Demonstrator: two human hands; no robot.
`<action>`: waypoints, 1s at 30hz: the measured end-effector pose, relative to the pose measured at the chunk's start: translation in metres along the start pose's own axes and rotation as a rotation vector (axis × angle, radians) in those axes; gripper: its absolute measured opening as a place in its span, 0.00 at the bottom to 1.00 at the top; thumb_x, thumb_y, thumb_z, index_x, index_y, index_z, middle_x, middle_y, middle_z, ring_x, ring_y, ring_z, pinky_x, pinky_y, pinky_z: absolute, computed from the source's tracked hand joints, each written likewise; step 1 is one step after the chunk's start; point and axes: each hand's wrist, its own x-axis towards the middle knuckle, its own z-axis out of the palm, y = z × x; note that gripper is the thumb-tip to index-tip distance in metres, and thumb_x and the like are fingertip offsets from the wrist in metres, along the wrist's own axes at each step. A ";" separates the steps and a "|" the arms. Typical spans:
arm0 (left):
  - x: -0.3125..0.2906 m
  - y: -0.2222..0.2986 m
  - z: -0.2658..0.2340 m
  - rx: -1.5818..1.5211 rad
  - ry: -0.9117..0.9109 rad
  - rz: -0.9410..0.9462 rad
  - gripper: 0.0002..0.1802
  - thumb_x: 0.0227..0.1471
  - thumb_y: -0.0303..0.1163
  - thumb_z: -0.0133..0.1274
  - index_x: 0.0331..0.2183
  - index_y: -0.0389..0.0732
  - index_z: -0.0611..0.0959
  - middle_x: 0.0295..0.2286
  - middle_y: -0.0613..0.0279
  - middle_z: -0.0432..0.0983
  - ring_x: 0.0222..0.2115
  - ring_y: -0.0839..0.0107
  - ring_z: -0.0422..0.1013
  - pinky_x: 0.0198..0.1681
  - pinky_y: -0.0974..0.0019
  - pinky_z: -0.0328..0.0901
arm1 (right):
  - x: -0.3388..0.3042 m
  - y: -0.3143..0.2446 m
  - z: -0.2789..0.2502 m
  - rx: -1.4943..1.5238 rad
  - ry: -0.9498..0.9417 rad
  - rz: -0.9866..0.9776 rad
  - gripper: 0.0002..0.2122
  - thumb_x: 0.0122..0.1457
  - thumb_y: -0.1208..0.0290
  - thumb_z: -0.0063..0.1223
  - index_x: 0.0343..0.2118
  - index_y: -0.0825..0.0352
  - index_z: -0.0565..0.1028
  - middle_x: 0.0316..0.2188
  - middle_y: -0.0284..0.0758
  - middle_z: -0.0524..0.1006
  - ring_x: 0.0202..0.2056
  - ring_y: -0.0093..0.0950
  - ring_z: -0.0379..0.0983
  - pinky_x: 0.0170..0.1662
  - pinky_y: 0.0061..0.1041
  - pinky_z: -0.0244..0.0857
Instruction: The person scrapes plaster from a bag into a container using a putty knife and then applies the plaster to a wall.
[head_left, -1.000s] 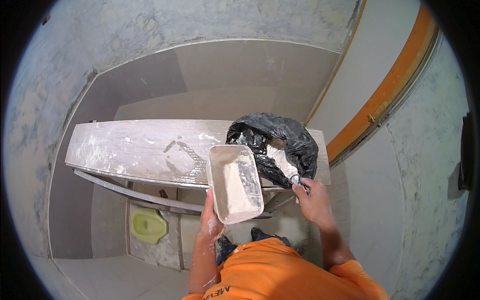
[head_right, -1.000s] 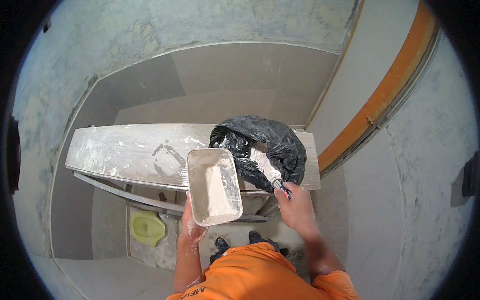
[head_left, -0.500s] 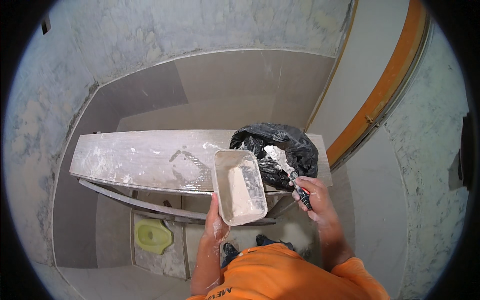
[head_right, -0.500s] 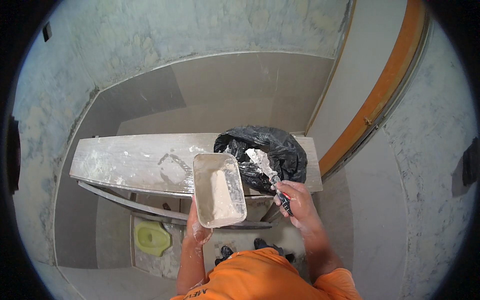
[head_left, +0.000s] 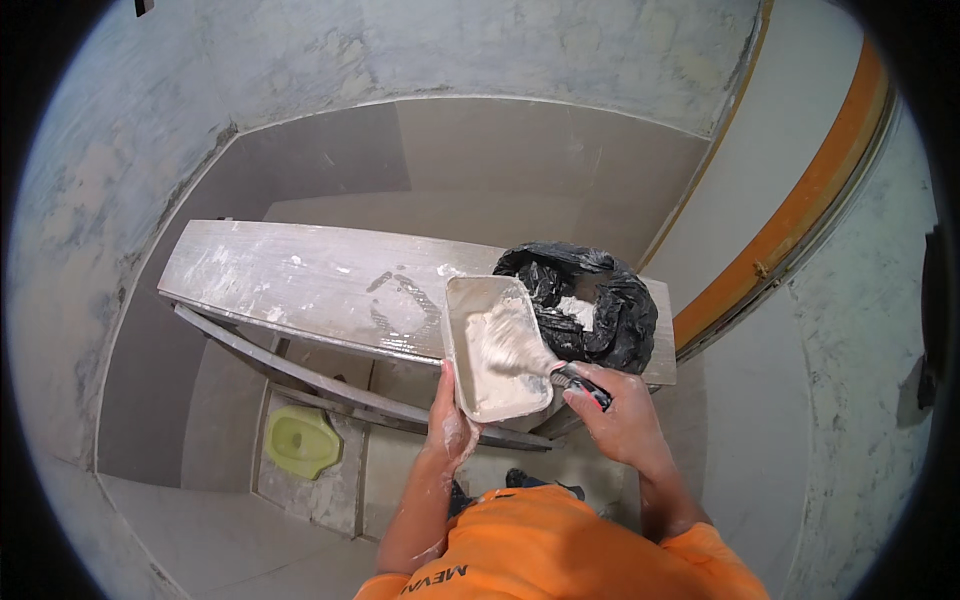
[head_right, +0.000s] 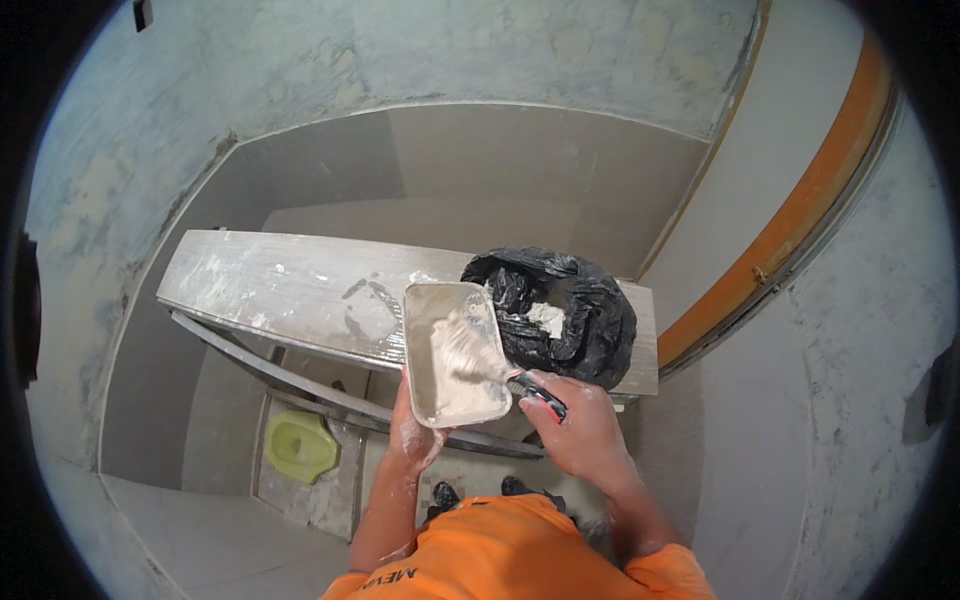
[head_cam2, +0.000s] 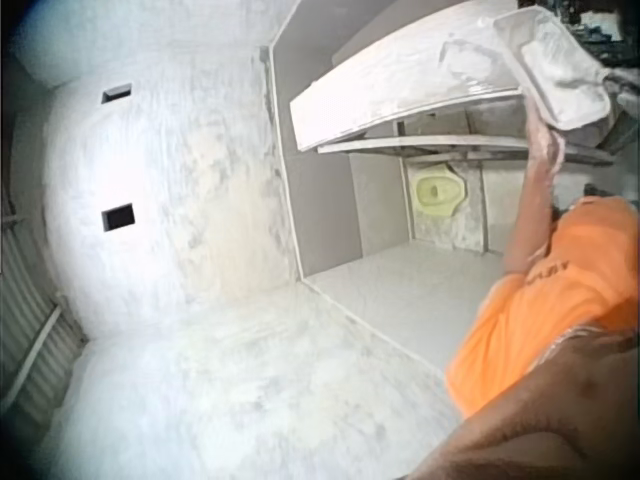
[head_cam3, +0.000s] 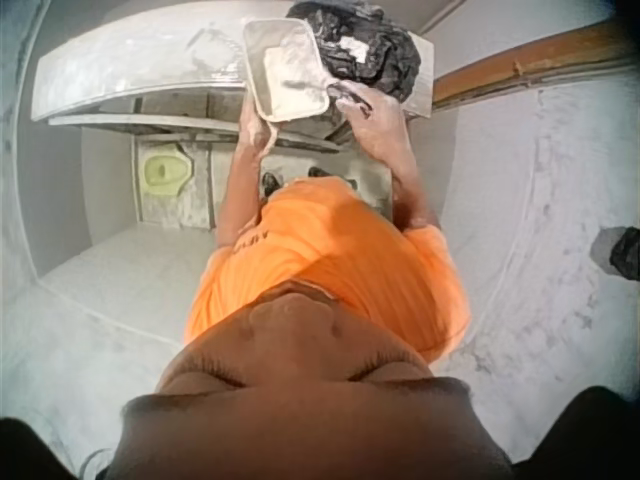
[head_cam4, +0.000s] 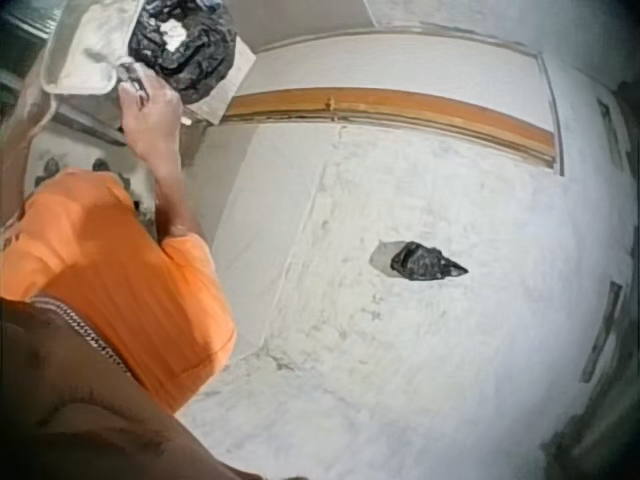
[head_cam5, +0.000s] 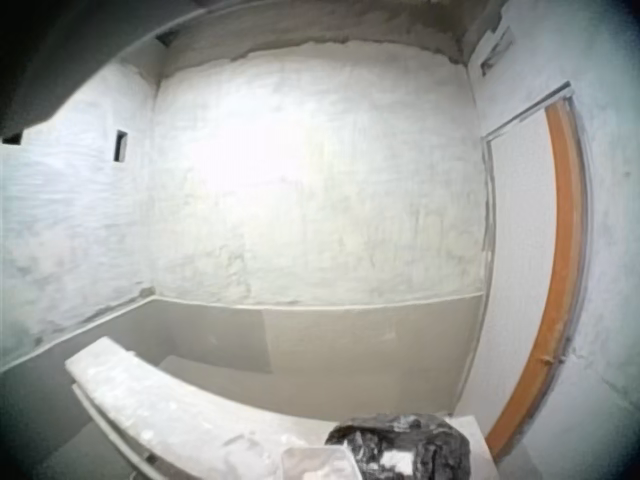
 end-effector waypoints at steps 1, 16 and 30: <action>-0.001 0.001 0.002 0.014 -0.004 -0.005 0.39 0.65 0.65 0.33 0.65 0.48 0.64 0.59 0.61 0.68 0.56 0.61 0.69 0.55 0.51 0.68 | 0.001 -0.003 0.000 -0.016 -0.038 -0.025 0.18 0.60 0.68 0.59 0.49 0.75 0.77 0.34 0.50 0.81 0.35 0.39 0.80 0.42 0.32 0.71; -0.002 -0.010 0.008 0.177 0.028 -0.038 0.41 0.64 0.67 0.31 0.64 0.46 0.66 0.57 0.55 0.70 0.55 0.57 0.71 0.52 0.48 0.68 | -0.002 0.034 -0.014 -0.138 0.304 0.122 0.17 0.60 0.71 0.58 0.48 0.77 0.77 0.36 0.46 0.83 0.37 0.26 0.78 0.44 0.26 0.69; 0.004 -0.011 -0.003 -0.127 0.049 0.004 0.32 0.64 0.56 0.37 0.58 0.45 0.71 0.51 0.59 0.75 0.47 0.59 0.76 0.47 0.52 0.74 | 0.014 0.030 -0.020 -0.529 0.392 0.114 0.16 0.60 0.66 0.55 0.45 0.74 0.80 0.37 0.53 0.81 0.40 0.51 0.78 0.47 0.42 0.71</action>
